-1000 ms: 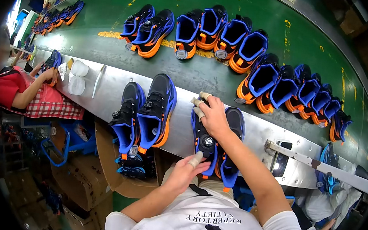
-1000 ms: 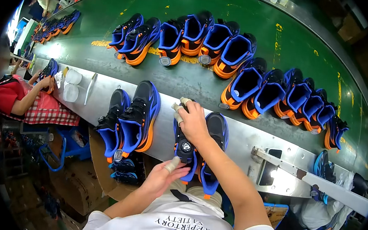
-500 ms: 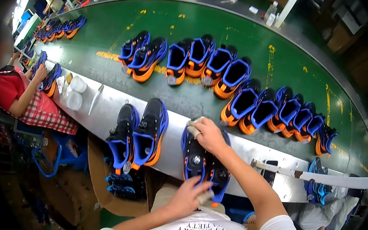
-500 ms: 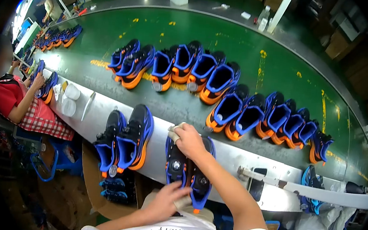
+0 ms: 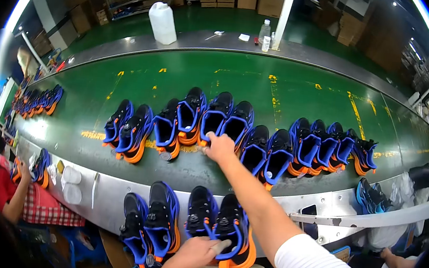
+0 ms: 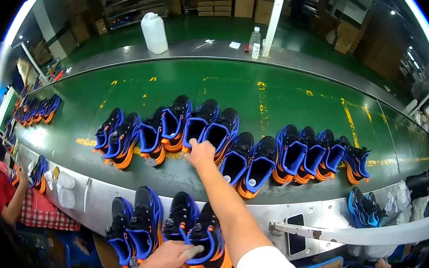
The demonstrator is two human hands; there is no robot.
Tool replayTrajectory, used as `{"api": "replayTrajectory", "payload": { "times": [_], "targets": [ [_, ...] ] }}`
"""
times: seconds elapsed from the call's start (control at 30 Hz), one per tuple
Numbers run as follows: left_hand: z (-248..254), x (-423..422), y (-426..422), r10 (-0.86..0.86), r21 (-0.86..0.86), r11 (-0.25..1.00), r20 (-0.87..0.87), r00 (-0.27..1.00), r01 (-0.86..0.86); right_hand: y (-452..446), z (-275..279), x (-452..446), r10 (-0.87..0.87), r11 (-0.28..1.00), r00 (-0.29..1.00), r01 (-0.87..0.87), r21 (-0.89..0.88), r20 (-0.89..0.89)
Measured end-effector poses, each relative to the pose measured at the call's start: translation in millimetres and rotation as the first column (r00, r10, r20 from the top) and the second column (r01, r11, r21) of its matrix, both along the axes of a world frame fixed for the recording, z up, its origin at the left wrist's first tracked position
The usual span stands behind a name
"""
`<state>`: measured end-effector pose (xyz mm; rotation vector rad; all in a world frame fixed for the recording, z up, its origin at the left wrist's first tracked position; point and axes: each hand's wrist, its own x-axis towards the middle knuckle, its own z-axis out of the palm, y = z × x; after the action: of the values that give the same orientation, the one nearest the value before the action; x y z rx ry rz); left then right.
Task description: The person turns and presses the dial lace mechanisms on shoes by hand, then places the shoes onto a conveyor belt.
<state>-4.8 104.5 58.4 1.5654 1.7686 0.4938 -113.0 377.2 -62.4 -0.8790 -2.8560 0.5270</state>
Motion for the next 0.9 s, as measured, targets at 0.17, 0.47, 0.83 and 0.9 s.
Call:
{"api": "replayTrajectory", "payload": {
  "times": [0.17,0.47,0.83,0.9],
  "targets": [
    [36,-48,8,-0.034,-0.084,0.996,-0.061,0.998,0.029,2,6,68,0.112,0.994,0.990,-0.112,0.010,-0.081],
    [30,-119,114,-0.042,0.012,0.999,-0.075,0.996,0.043,112,20,166,-0.137,0.956,0.991,0.133,0.261,-0.004],
    [-25,-230,137,0.499,0.229,0.863,-0.520,0.693,-0.450,76,76,189,-0.276,0.961,0.901,0.268,-0.070,-0.336],
    [-58,-260,134,0.433,0.089,0.890,-0.470,0.769,-0.446,44,55,204,-0.194,0.980,0.918,0.167,-0.105,-0.346]
  ]
}}
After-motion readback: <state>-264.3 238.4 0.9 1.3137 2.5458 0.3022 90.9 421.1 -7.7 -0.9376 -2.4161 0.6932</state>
